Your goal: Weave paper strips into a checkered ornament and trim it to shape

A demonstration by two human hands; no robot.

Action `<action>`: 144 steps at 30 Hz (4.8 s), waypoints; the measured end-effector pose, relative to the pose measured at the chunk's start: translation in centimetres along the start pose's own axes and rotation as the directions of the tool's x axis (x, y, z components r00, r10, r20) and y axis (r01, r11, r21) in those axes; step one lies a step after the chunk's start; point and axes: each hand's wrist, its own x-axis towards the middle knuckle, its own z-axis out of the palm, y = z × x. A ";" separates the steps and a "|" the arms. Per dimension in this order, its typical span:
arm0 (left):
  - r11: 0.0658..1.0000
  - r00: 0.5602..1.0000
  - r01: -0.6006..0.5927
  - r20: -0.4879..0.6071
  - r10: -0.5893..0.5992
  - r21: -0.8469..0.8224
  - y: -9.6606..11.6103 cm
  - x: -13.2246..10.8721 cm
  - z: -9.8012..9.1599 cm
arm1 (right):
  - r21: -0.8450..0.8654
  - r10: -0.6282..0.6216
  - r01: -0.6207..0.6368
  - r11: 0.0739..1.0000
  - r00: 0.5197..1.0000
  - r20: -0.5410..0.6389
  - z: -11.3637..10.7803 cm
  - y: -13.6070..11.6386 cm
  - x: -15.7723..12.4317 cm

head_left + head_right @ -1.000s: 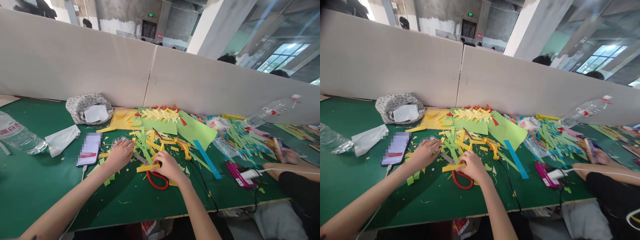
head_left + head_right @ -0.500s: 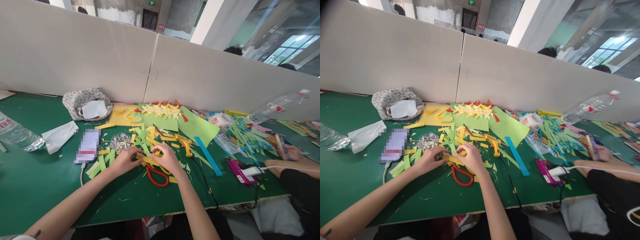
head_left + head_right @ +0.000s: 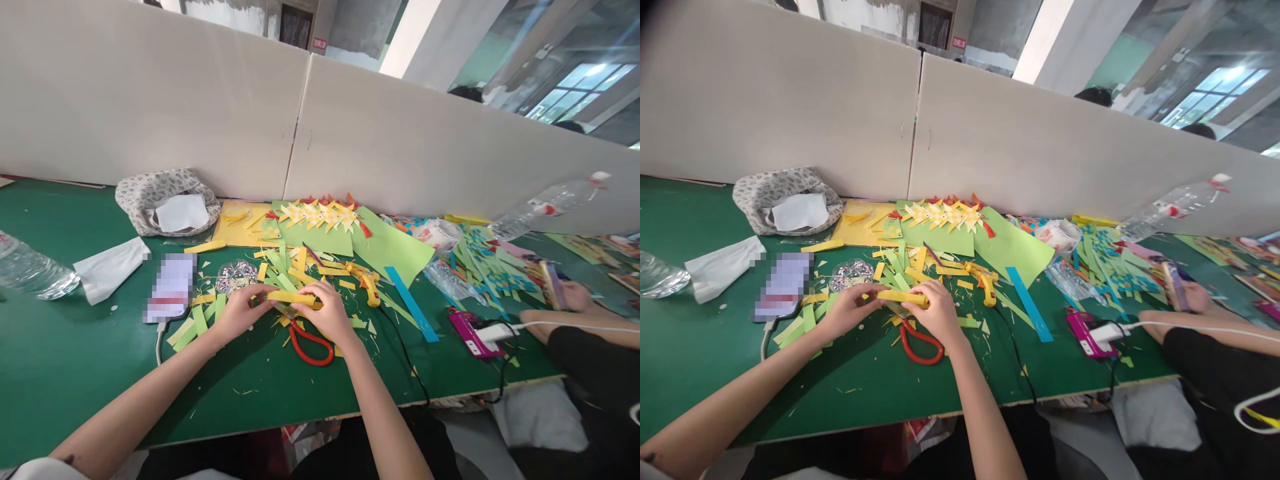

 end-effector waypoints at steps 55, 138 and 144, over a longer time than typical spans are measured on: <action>0.705 0.981 0.184 0.089 -0.170 -0.685 2.5 -0.5 0.6 | 0.552 0.335 -0.193 0.811 0.927 -0.167 1.8 -0.4 -1.4; 0.730 0.963 0.258 0.110 -0.246 -0.633 1.4 -1.4 1.2 | 0.409 0.396 -0.382 0.829 0.917 0.054 2.2 -2.2 -2.3; 0.650 0.969 0.240 0.134 -0.208 -0.721 1.5 -1.4 1.0 | 0.428 0.393 -0.380 0.820 0.918 0.061 2.1 -2.2 -2.3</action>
